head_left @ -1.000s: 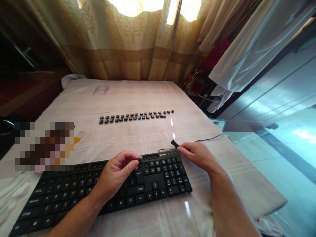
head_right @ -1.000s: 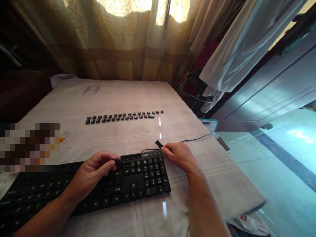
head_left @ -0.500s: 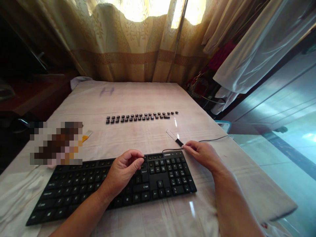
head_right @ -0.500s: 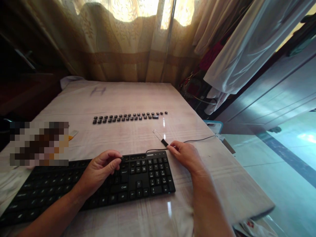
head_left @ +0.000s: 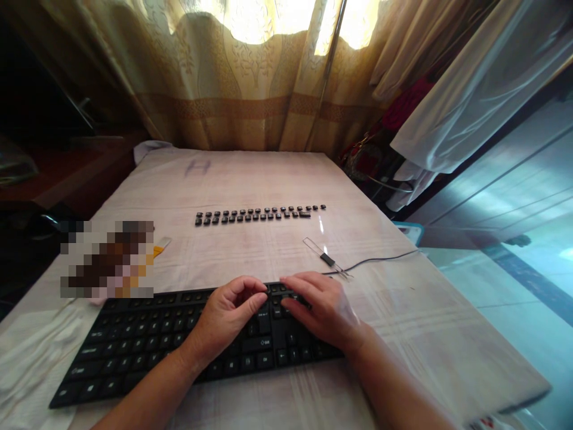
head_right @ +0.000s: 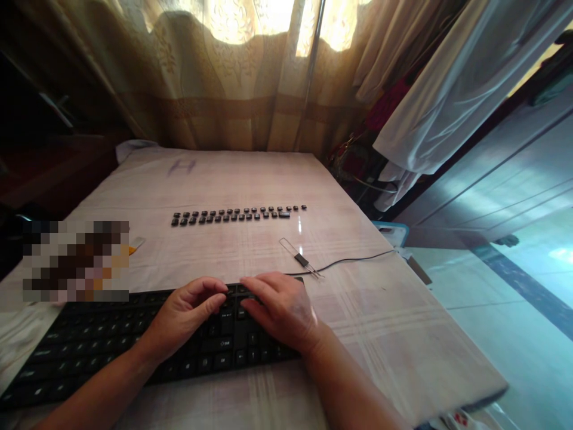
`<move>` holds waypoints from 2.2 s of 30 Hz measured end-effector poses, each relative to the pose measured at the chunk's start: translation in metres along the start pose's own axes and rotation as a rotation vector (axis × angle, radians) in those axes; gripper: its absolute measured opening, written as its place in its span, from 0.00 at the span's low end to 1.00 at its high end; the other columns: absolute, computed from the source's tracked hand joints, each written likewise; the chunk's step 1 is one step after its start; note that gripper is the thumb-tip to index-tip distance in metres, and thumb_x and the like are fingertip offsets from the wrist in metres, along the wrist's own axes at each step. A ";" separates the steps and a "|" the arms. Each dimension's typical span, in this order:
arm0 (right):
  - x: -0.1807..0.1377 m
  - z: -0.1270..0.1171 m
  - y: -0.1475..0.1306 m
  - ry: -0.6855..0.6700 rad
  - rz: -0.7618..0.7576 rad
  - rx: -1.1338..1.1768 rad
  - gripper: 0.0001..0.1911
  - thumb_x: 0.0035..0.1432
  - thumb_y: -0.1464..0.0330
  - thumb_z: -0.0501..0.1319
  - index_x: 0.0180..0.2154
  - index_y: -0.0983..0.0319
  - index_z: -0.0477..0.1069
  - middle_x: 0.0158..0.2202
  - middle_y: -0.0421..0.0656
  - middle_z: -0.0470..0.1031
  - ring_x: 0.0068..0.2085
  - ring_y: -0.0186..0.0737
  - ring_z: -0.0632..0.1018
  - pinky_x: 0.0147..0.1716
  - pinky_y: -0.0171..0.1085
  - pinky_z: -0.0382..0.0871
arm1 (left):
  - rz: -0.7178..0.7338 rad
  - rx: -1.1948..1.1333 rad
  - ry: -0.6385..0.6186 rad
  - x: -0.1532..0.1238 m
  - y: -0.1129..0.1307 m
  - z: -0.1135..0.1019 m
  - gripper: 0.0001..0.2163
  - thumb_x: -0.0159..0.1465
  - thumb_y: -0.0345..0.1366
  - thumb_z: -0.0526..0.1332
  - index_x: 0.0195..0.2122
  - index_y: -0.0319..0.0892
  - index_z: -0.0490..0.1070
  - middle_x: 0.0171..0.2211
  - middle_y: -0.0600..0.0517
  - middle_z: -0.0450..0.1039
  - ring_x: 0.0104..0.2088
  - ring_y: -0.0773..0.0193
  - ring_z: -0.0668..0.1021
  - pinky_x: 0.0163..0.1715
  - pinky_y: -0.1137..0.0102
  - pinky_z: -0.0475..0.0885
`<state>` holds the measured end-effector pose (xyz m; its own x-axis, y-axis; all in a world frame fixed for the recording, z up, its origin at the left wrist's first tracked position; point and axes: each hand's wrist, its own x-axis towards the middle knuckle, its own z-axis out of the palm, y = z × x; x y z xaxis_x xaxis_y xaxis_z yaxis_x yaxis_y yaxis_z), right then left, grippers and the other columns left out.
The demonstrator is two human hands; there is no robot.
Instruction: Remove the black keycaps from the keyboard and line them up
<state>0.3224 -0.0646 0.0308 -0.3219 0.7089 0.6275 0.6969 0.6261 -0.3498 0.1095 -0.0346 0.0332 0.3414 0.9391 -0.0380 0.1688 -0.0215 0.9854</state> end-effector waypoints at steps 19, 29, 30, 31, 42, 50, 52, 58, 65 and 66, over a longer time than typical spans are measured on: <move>0.011 -0.010 0.014 0.002 0.177 0.128 0.06 0.60 0.69 0.62 0.40 0.59 0.77 0.36 0.44 0.79 0.36 0.39 0.80 0.35 0.36 0.75 | 0.066 0.164 -0.049 -0.002 -0.003 0.001 0.10 0.59 0.42 0.63 0.37 0.42 0.75 0.29 0.53 0.77 0.28 0.63 0.78 0.30 0.72 0.73; 0.045 -0.021 0.156 -0.117 0.655 -0.163 0.10 0.55 0.66 0.65 0.40 0.58 0.81 0.33 0.42 0.81 0.31 0.38 0.79 0.35 0.36 0.72 | 0.247 0.339 -0.027 -0.004 -0.008 -0.001 0.07 0.63 0.40 0.59 0.36 0.47 0.76 0.31 0.55 0.80 0.32 0.64 0.81 0.34 0.74 0.75; 0.045 -0.017 0.162 -0.122 0.667 -0.172 0.10 0.55 0.67 0.64 0.40 0.58 0.81 0.34 0.43 0.82 0.32 0.38 0.79 0.35 0.36 0.73 | 0.251 0.339 -0.029 -0.003 -0.009 -0.001 0.07 0.63 0.40 0.59 0.36 0.47 0.76 0.31 0.55 0.80 0.33 0.64 0.81 0.34 0.75 0.75; 0.044 -0.013 0.166 -0.125 0.680 -0.182 0.11 0.56 0.67 0.64 0.41 0.58 0.81 0.36 0.43 0.82 0.34 0.39 0.80 0.36 0.36 0.73 | 0.253 0.340 -0.033 -0.003 -0.009 -0.001 0.07 0.64 0.40 0.59 0.36 0.47 0.76 0.32 0.55 0.80 0.33 0.64 0.81 0.35 0.75 0.75; 0.057 0.000 0.181 -0.231 0.837 -0.366 0.16 0.62 0.60 0.59 0.49 0.53 0.78 0.45 0.44 0.82 0.46 0.46 0.81 0.44 0.39 0.71 | 0.269 0.356 -0.041 -0.003 -0.014 -0.002 0.07 0.65 0.41 0.59 0.36 0.48 0.76 0.31 0.57 0.79 0.32 0.66 0.81 0.34 0.78 0.74; 0.069 -0.002 0.184 -0.323 0.853 -0.442 0.16 0.64 0.58 0.58 0.51 0.50 0.77 0.47 0.44 0.81 0.47 0.47 0.80 0.42 0.38 0.71 | 0.280 0.367 -0.036 -0.001 -0.012 -0.002 0.07 0.64 0.41 0.59 0.36 0.48 0.76 0.30 0.56 0.80 0.32 0.66 0.81 0.34 0.78 0.74; 0.070 -0.002 0.184 -0.335 0.852 -0.453 0.16 0.64 0.58 0.58 0.51 0.50 0.77 0.47 0.43 0.81 0.47 0.46 0.80 0.42 0.38 0.71 | 0.278 0.366 -0.040 0.000 -0.012 -0.002 0.07 0.65 0.40 0.59 0.36 0.48 0.76 0.30 0.57 0.80 0.32 0.66 0.81 0.34 0.78 0.74; 0.071 -0.002 0.183 -0.355 0.846 -0.465 0.17 0.64 0.58 0.57 0.52 0.49 0.76 0.47 0.43 0.81 0.48 0.46 0.80 0.43 0.38 0.71 | 0.268 0.371 -0.054 0.000 -0.014 -0.003 0.07 0.65 0.41 0.59 0.36 0.48 0.76 0.31 0.56 0.79 0.33 0.66 0.81 0.35 0.78 0.74; 0.071 -0.001 0.184 -0.346 0.848 -0.469 0.17 0.64 0.58 0.57 0.52 0.51 0.76 0.47 0.45 0.81 0.48 0.47 0.80 0.43 0.38 0.71 | 0.259 0.377 -0.051 -0.001 -0.013 -0.003 0.08 0.64 0.41 0.58 0.36 0.47 0.76 0.31 0.55 0.80 0.32 0.65 0.81 0.35 0.77 0.75; 0.071 -0.001 0.184 -0.345 0.846 -0.468 0.17 0.64 0.59 0.58 0.52 0.51 0.76 0.47 0.45 0.81 0.47 0.47 0.80 0.43 0.38 0.70 | 0.255 0.376 -0.054 -0.001 -0.013 -0.003 0.09 0.64 0.41 0.58 0.36 0.47 0.76 0.31 0.54 0.80 0.32 0.65 0.81 0.35 0.77 0.75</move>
<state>0.4281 0.1005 0.0120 0.2756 0.9604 0.0416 0.9375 -0.2590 -0.2325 0.1047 -0.0340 0.0209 0.4613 0.8689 0.1796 0.3938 -0.3818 0.8362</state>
